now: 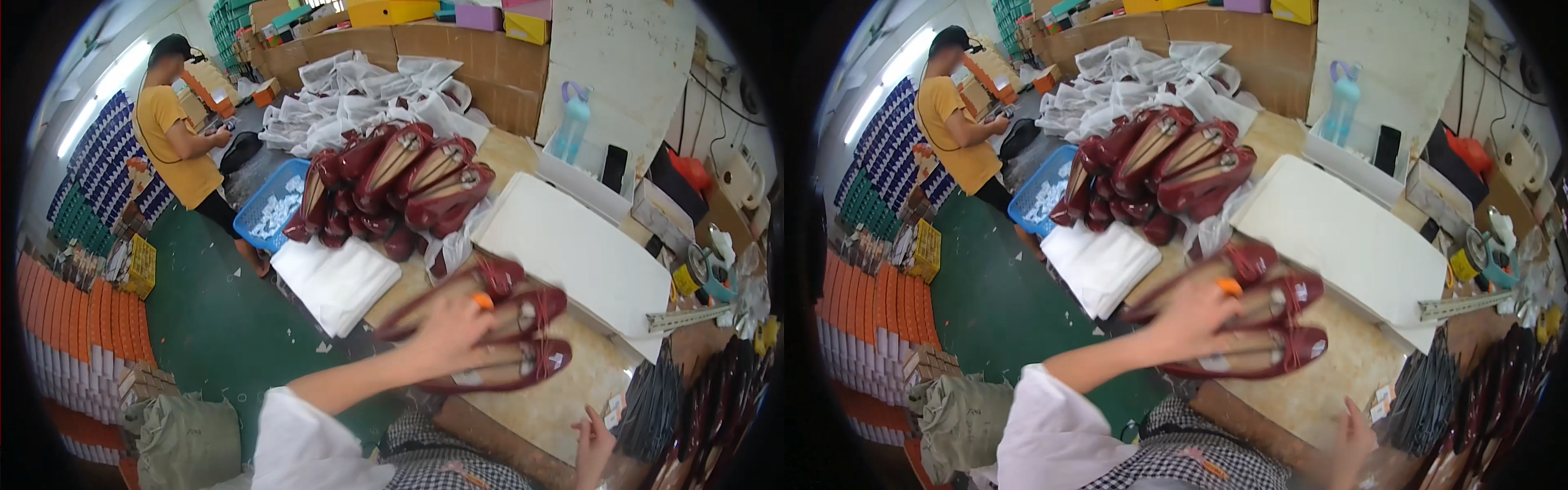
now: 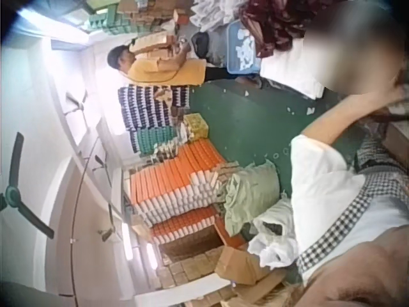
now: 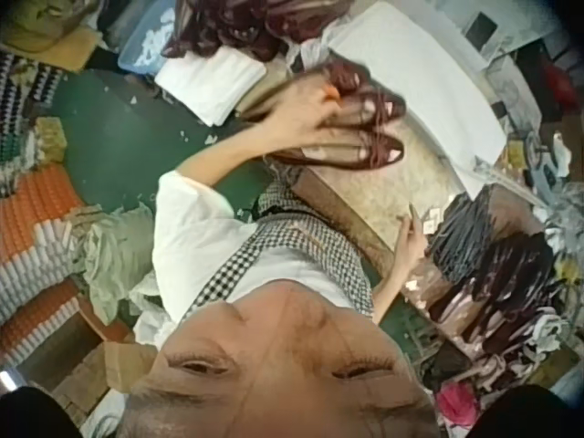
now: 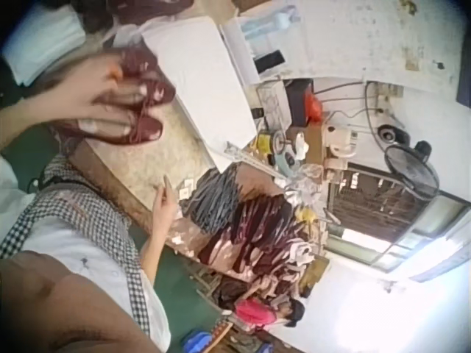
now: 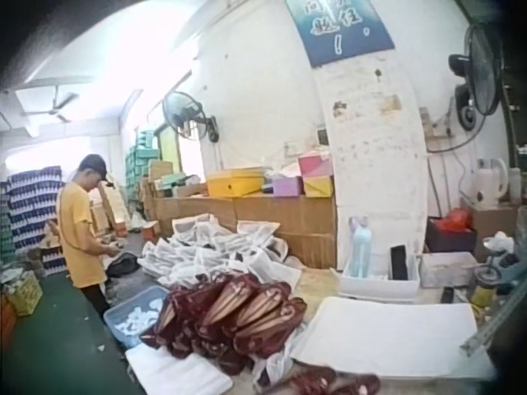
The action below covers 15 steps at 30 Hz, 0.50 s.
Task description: The person wipes the interior of maroon patent leather flats with a white cloth, inserts a metal shoe tree into each shoe, and attaches a small paper tag to the bow on the vamp. The person repeats this process for multiple pairs of shoes on a workbench.
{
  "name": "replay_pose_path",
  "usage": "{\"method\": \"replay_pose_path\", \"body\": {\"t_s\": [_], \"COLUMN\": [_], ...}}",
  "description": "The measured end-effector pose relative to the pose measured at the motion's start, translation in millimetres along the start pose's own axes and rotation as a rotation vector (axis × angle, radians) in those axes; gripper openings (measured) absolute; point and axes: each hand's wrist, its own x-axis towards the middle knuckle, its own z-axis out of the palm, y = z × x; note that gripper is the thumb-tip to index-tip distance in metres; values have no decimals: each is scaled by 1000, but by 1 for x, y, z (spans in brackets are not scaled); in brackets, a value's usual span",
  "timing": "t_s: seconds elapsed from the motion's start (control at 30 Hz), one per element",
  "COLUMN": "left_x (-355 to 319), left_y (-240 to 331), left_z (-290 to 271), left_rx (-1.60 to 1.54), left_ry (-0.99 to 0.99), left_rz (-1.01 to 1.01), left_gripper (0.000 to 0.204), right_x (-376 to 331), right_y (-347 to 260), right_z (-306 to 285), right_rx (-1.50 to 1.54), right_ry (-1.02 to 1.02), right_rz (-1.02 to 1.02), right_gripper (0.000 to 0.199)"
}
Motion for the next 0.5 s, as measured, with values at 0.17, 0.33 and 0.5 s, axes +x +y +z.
{"method": "replay_pose_path", "body": {"t_s": [0.17, 0.33, 0.5], "left_x": [109, 75, 218], "left_y": [-148, -429, -409], "left_z": [-146, -256, -135], "left_rx": [400, 703, 396], "left_ry": [624, -188, -384], "left_rz": [-306, -885, -390], "left_gripper": [28, 61, 63], "right_x": [-20, -18, -61], "right_y": [27, 34, 15], "right_z": [-31, -11, -59], "right_rx": [-265, -12, -203], "right_ry": [42, -64, 246], "right_rz": [58, 74, 345], "right_gripper": [29, 31, 24]}}
